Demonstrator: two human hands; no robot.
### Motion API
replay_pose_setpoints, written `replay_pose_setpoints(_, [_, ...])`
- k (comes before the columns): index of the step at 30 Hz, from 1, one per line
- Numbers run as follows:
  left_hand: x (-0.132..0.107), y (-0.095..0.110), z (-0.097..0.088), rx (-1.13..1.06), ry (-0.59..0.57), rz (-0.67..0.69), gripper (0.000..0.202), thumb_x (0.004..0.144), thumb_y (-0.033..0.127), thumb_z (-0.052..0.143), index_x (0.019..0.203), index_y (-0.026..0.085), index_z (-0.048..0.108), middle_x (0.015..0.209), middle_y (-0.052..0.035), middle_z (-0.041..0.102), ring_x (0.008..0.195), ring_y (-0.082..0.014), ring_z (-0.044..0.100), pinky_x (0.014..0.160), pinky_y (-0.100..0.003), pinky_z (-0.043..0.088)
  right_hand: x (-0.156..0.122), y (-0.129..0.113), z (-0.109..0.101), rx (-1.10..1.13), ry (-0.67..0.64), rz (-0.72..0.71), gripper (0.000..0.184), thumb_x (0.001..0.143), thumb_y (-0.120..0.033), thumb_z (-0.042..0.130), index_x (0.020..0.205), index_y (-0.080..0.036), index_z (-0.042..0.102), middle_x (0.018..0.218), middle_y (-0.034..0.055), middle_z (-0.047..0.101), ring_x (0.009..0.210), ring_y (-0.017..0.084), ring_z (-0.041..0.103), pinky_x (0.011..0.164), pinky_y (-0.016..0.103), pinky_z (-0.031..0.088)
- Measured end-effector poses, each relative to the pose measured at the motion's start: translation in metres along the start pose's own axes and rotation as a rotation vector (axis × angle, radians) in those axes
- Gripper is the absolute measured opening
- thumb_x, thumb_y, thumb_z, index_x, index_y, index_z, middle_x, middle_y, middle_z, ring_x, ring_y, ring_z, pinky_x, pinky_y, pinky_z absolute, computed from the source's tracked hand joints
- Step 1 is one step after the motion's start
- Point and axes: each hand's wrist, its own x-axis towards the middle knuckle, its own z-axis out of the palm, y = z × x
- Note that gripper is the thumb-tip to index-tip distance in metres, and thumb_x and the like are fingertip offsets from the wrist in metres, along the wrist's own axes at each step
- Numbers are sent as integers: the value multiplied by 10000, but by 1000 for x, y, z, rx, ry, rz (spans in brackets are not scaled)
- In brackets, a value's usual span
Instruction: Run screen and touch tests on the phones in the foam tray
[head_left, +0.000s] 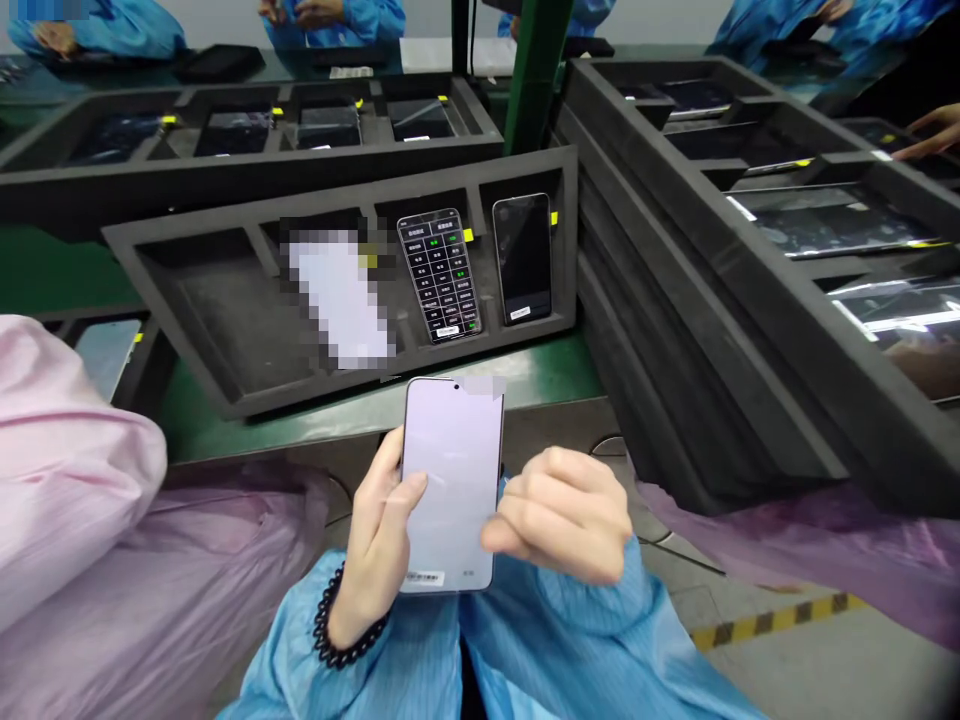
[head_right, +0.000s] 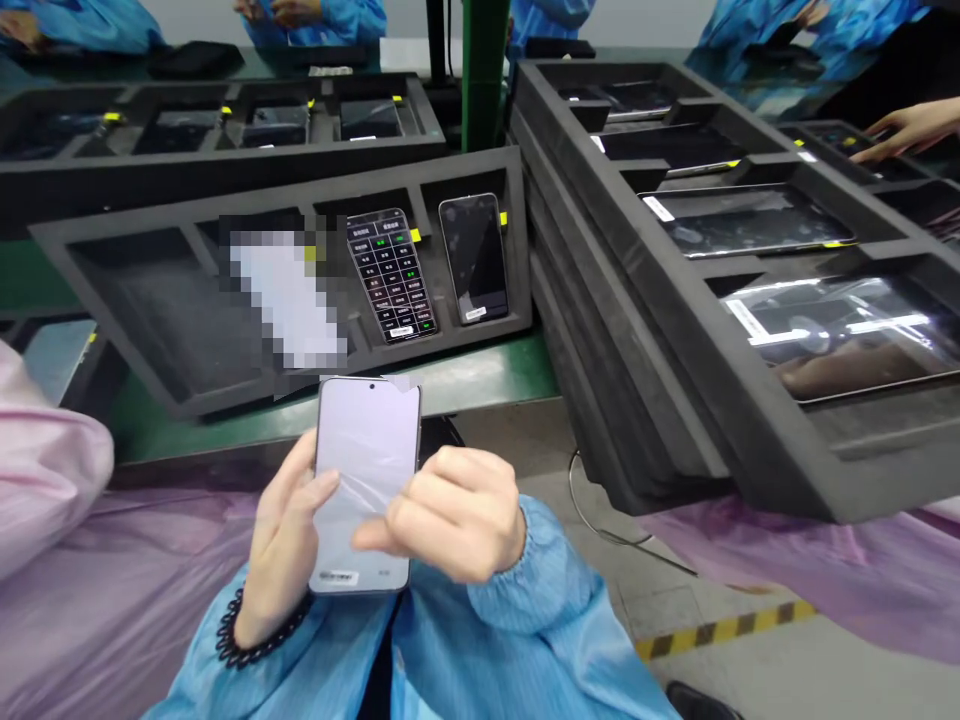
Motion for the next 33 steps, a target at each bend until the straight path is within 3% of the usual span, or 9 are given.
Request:
replay_pose_setpoints(5, [-18,14,-1,-52,-39,-8,475,902,458,634,1291,185,647,1164,-66,732,1086,-268,682,905,-329,564,2,-13,-7,44,81,-28,500,1009,-356,610,540,-200,535,516,-33,497,503,100,405,501,276,333])
replay_pose_setpoints(17, [-44,35,4,-141,-44,-168,557,898,457,632,1374,173,579,1175,-96,721,1075,-290,683,844,-344,581,7,-22,-6,125,236,-31,610,1046,-339,532,457,-185,491,453,-45,458,431,78,356,398,296,269])
replay_pose_setpoints(22, [-43,32,1,-94,-47,-142,544,921,446,621,1395,184,569,1196,-81,718,1094,-279,677,864,-332,580,9,-25,-6,135,258,-28,611,1048,-308,530,453,-180,480,446,-52,440,417,67,328,391,282,252])
replay_pose_setpoints(25, [-36,20,-1,-51,-107,-30,503,955,428,589,1396,188,568,1219,-83,708,1119,-268,672,906,-329,572,9,-21,-10,118,199,-29,574,1052,-301,523,492,-180,496,459,-53,429,429,70,326,412,282,256])
replay_pose_setpoints(29, [-19,0,-2,79,-315,90,460,1002,366,533,1442,231,528,1320,-78,664,1161,-251,655,922,-304,551,15,-3,-9,-3,108,73,492,1030,-331,565,557,-197,535,576,-13,553,574,114,464,538,290,388])
replay_pose_setpoints(31, [-12,-5,0,104,-376,45,476,1005,372,532,1466,259,504,1337,-72,655,1125,-248,666,858,-290,556,20,7,-5,-17,63,167,459,1010,-374,596,582,-209,575,782,30,672,794,168,587,725,334,488])
replay_pose_setpoints(33, [-5,-6,3,62,-387,-16,475,987,391,564,1446,274,528,1332,-63,658,1088,-244,675,831,-287,555,24,16,2,46,24,296,449,1008,-388,597,594,-214,599,942,48,705,988,211,616,899,401,495])
